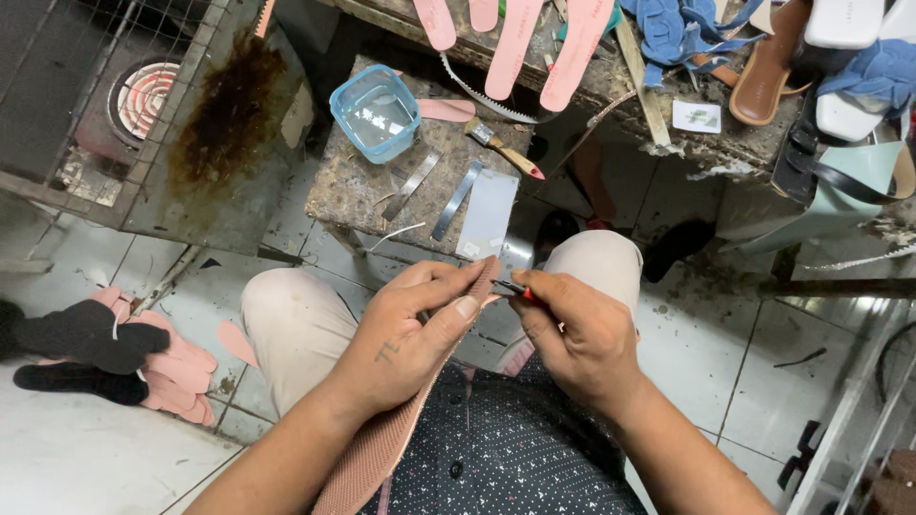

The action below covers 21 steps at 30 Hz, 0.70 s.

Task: The person sits at a workbench and attaches a decorative braided trim around the edge of a sandal insole. They align the trim against the glued sole edge, press it down section by section around the perimeter, use a small pointed tool to tuck and secure the trim, then hold up the finished sole.

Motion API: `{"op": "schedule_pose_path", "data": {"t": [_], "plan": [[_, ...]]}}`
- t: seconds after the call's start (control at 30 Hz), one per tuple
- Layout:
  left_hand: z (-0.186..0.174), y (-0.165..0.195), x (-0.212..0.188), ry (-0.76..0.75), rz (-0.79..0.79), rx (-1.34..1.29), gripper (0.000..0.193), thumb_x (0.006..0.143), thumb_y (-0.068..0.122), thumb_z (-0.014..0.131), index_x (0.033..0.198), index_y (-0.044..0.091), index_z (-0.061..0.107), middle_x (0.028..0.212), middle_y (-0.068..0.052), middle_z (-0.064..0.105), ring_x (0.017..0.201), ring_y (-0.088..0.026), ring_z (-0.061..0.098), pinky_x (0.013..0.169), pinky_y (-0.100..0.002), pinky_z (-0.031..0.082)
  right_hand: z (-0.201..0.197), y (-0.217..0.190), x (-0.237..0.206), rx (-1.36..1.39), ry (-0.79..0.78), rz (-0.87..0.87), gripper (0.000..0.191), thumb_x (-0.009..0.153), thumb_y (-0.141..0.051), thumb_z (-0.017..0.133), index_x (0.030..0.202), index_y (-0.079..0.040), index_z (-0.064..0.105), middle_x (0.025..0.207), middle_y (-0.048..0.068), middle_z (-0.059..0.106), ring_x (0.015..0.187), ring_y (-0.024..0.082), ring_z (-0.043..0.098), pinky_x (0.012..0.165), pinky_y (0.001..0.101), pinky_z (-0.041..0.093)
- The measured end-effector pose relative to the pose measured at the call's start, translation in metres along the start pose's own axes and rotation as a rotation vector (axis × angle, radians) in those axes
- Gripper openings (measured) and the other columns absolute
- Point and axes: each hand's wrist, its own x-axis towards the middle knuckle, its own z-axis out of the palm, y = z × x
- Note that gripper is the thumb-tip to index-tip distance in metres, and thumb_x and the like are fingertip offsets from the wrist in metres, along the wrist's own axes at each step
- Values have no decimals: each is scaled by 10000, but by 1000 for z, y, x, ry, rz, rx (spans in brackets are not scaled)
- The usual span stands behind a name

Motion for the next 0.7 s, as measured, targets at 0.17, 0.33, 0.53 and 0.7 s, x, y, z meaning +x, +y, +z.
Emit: {"op": "schedule_pose_path", "data": {"t": [0.17, 0.33, 0.53, 0.7], "plan": [[1, 0, 0, 10, 44, 47, 422, 989, 212, 601, 1377, 57, 663, 1102, -70, 688, 1021, -150, 650, 917, -275, 518, -1, 0, -1, -6, -12, -36, 258, 895, -53, 736, 1147, -19, 691, 912, 111, 731, 758, 231, 730, 668, 324, 563], [0, -1, 2, 20, 50, 43, 416, 986, 210, 606, 1365, 48, 663, 1105, -74, 693, 1017, -153, 660, 914, -274, 523, 1, -2, 0, -3, 24, 22, 248, 898, -65, 735, 1139, -19, 699, 921, 108, 735, 762, 220, 738, 664, 313, 570], [-1, 2, 1, 14, 58, 54, 416, 980, 199, 617, 1356, 29, 670, 1120, -89, 687, 1023, -163, 661, 922, -281, 521, 0, -4, 1, -30, 26, 114, 220, 910, -88, 742, 1120, -29, 713, 925, 104, 754, 717, 193, 740, 641, 303, 570], [0, 4, 1, 21, 44, 30, 427, 974, 205, 615, 1358, 21, 657, 1133, -85, 694, 1032, -161, 668, 912, -278, 532, 1, -3, -1, 25, 11, 73, 237, 916, -76, 728, 1143, -12, 705, 920, 108, 745, 757, 202, 744, 681, 305, 577]]}}
